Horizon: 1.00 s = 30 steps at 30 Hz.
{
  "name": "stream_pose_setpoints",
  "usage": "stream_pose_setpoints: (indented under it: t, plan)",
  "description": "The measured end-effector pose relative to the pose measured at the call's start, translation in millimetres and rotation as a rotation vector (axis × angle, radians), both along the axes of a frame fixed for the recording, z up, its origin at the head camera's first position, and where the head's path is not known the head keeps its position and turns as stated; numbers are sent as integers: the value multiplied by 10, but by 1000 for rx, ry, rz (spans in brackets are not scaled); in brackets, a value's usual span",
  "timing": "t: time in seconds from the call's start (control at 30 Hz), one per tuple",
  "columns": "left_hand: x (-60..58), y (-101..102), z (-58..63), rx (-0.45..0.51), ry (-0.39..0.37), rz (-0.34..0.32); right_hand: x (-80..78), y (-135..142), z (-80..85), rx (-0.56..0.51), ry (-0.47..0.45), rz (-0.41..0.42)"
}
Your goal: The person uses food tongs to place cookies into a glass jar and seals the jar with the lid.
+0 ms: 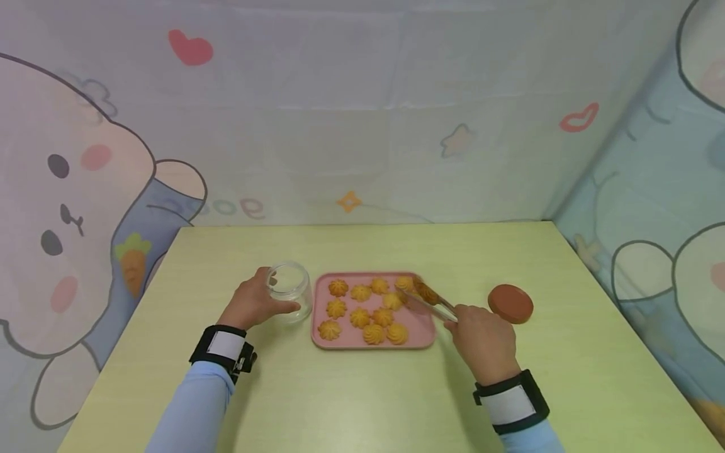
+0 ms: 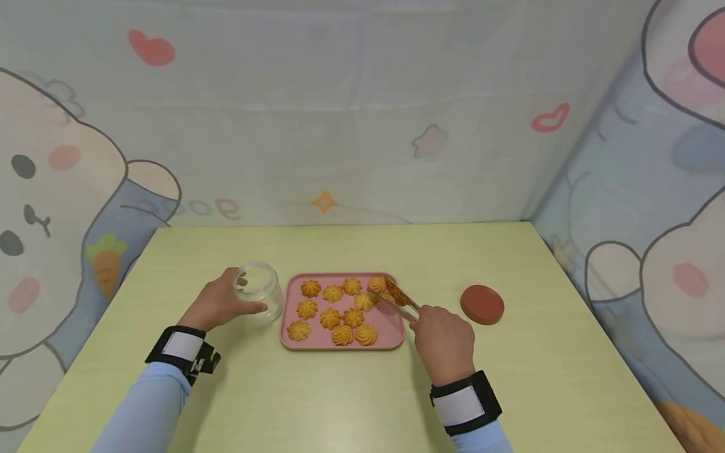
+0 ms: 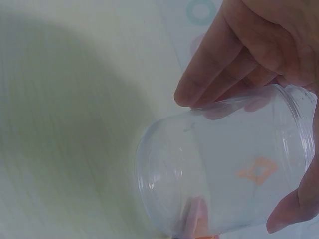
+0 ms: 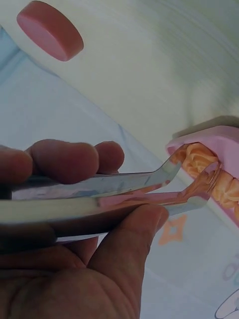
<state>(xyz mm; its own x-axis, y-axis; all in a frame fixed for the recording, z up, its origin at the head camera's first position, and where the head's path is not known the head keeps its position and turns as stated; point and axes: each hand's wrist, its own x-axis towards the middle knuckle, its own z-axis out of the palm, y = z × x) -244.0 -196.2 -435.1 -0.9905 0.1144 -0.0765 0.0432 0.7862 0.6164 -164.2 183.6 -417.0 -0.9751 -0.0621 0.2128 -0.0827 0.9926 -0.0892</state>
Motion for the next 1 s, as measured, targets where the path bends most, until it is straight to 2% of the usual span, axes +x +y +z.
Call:
stream_pose_setpoints:
  t: [0.43, 0.7, 1.0]
  plan:
    - [-6, 2, -6, -12, -8, 13, 4, 9, -9, -21, 31, 46]
    - [-14, -10, -44, -3, -7, 11, 21, -3, 2, -14, -7, 43]
    - [-17, 2, -19, -3, 5, 6, 6, 14, 0, -20, -7, 49]
